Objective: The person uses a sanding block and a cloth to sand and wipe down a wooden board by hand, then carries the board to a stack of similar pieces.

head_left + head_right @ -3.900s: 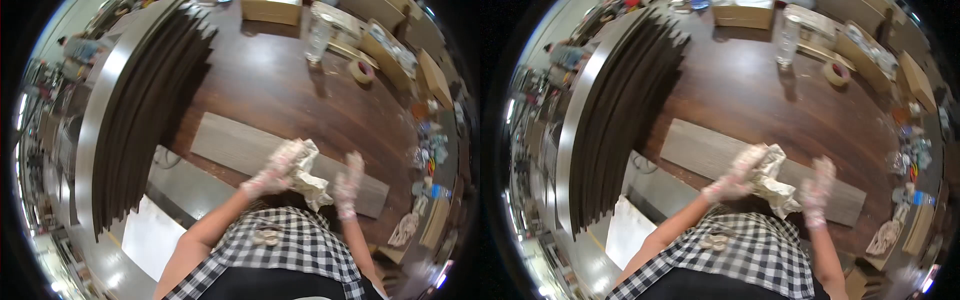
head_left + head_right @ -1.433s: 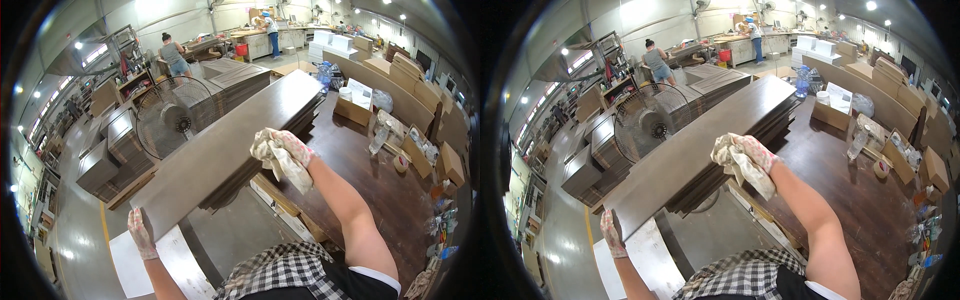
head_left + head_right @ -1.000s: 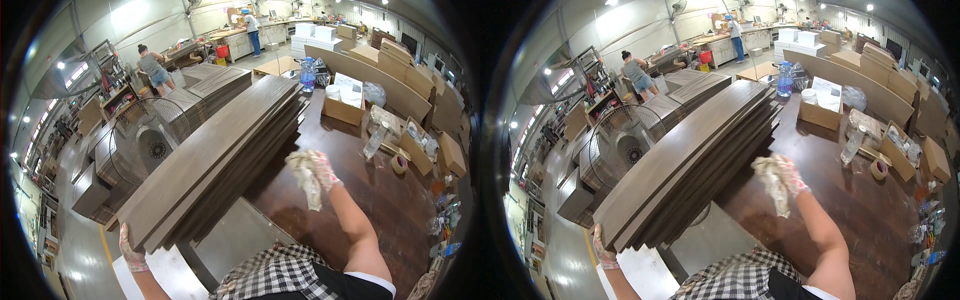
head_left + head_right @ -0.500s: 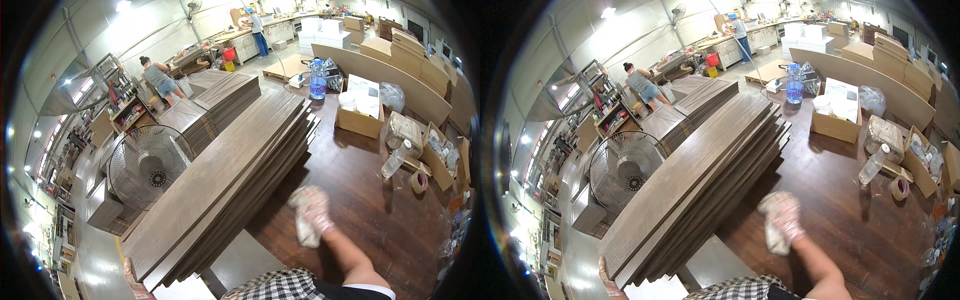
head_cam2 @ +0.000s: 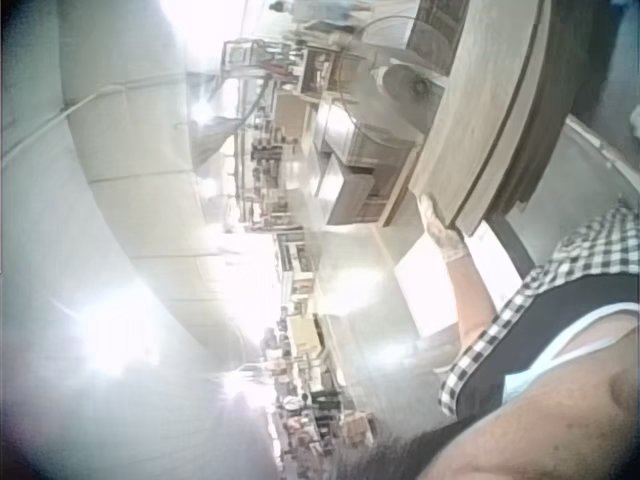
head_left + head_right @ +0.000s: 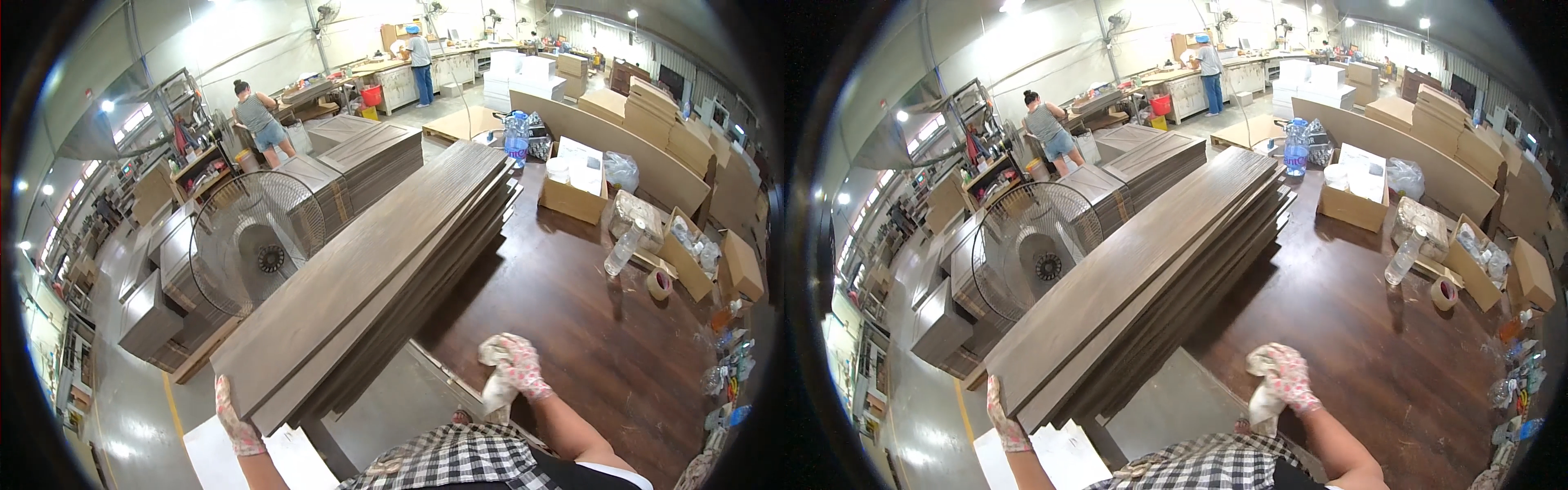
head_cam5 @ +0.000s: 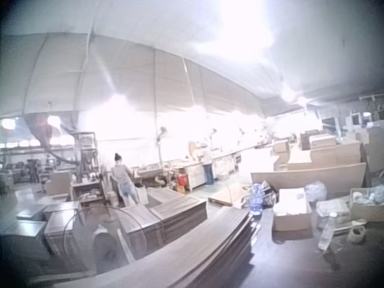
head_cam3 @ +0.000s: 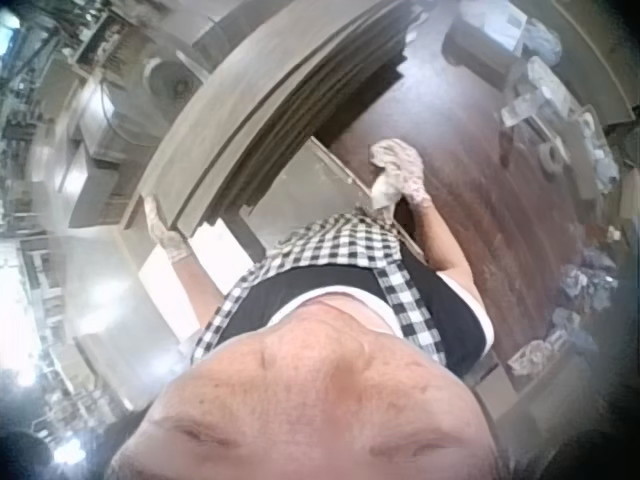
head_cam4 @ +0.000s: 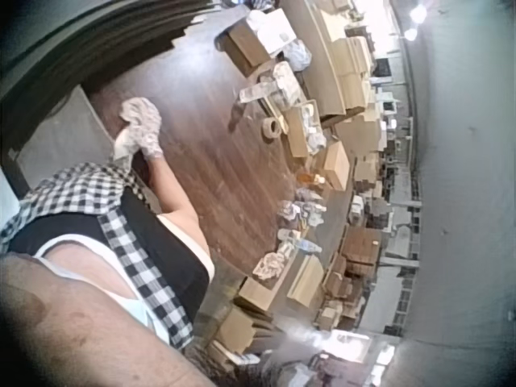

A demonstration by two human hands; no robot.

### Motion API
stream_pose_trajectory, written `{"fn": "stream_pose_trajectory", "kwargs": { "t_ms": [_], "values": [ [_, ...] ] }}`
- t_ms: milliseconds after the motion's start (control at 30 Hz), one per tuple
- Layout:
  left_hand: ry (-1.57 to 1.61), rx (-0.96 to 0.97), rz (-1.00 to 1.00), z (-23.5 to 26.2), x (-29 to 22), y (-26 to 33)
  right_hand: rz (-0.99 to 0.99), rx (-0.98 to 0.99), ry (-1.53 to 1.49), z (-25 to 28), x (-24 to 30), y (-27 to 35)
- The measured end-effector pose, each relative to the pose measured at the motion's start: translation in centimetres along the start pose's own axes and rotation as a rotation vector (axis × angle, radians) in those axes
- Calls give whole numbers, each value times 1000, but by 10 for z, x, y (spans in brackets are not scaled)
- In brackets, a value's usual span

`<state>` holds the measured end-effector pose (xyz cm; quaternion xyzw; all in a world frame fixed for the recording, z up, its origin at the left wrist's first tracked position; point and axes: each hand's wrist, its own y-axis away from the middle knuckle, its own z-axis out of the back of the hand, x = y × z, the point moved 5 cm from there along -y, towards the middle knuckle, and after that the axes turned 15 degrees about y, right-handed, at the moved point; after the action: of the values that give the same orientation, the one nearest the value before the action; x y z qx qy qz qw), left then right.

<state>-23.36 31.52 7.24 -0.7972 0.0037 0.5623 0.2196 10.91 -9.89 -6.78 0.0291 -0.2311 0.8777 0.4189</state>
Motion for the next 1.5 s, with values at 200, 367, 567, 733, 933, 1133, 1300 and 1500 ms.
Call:
{"fn": "stream_pose_trajectory", "kwargs": {
  "t_ms": [200,367,567,733,933,1133,1300,1500],
  "values": [
    [219,58,238,-26,0,-1,-373,-360,-44,84,-139,100],
    [-401,314,-330,-6,16,-10,-1004,-42,884,177,-250,127],
    [145,185,129,-10,22,-15,-480,-279,328,186,-118,-24],
    [476,157,349,-32,0,-5,-237,-348,23,125,-70,-133],
    [398,80,452,-41,-25,15,-179,-398,-59,117,-67,-280],
    [241,-88,429,-30,-36,32,-219,-241,48,109,-71,-390],
    [75,-67,386,-16,-31,35,212,121,209,59,-94,-440],
    [32,-117,412,-25,-40,36,81,107,116,81,-88,-430]
  ]
}}
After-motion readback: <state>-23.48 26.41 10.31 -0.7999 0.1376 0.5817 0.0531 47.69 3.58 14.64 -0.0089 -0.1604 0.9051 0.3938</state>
